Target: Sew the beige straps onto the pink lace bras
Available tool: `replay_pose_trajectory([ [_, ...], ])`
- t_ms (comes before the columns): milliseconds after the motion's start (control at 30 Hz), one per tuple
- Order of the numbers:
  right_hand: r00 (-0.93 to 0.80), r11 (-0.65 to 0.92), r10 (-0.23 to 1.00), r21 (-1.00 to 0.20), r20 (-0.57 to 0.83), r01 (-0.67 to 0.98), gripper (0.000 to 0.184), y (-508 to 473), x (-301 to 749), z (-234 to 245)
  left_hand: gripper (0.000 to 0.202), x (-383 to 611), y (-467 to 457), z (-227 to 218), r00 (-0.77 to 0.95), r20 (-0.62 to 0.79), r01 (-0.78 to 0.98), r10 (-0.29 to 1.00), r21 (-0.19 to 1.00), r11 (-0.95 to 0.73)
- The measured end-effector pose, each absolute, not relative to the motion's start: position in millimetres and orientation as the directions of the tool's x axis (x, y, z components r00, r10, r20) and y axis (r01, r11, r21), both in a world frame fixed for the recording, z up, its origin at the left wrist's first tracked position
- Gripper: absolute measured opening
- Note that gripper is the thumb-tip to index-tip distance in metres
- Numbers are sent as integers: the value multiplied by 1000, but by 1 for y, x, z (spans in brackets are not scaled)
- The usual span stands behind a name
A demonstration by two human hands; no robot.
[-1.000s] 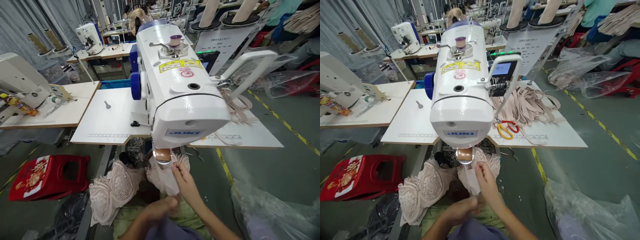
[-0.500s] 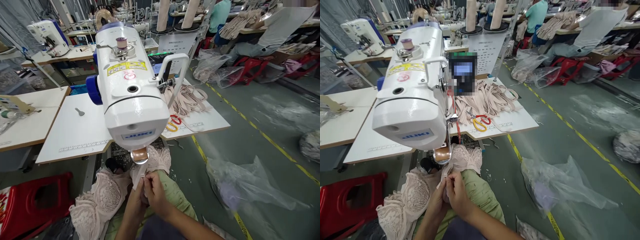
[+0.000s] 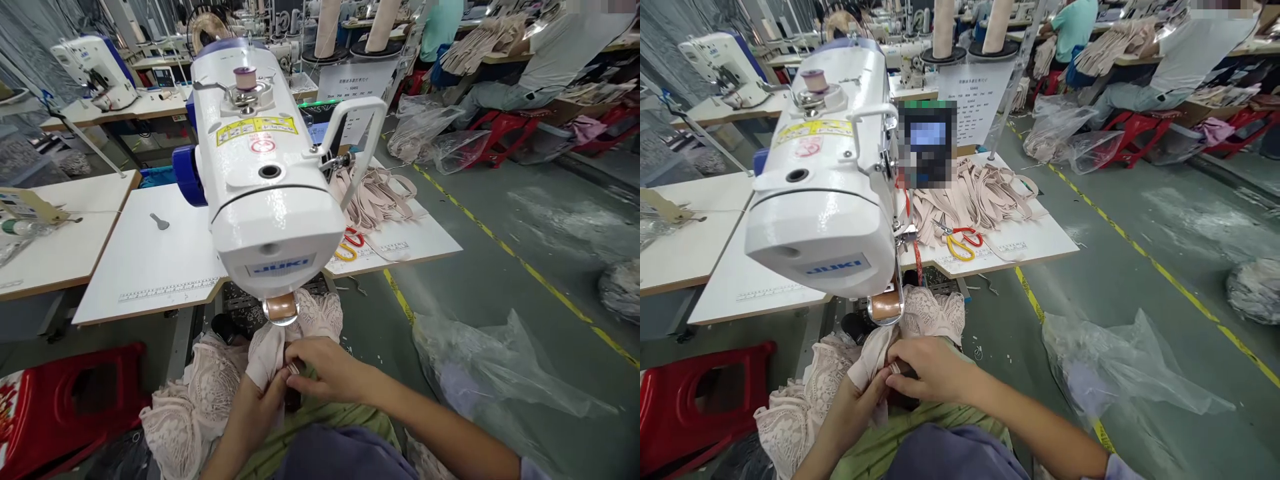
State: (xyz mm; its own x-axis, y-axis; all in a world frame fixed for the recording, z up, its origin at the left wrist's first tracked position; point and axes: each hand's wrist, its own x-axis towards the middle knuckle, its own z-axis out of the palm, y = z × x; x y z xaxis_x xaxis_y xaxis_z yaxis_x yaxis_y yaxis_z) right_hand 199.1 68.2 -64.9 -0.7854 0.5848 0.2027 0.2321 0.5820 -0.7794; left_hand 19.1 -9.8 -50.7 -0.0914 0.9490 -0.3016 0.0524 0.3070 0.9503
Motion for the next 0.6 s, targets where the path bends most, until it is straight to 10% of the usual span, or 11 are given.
replay_pose_trajectory([
  [100,-817,551,557,-802,148,230,12,72,200,-59,34,15,-9,-44,69,-402,86,913,914,396],
  [333,-427,237,902,-901,65,363,13,73,214,-57,48,-3,-7,-43,-33,-506,-252,862,839,483],
  [600,-429,517,825,-797,367,313,14,45,185,-61,32,17,-1,-58,-246,-495,-383,833,839,386],
])
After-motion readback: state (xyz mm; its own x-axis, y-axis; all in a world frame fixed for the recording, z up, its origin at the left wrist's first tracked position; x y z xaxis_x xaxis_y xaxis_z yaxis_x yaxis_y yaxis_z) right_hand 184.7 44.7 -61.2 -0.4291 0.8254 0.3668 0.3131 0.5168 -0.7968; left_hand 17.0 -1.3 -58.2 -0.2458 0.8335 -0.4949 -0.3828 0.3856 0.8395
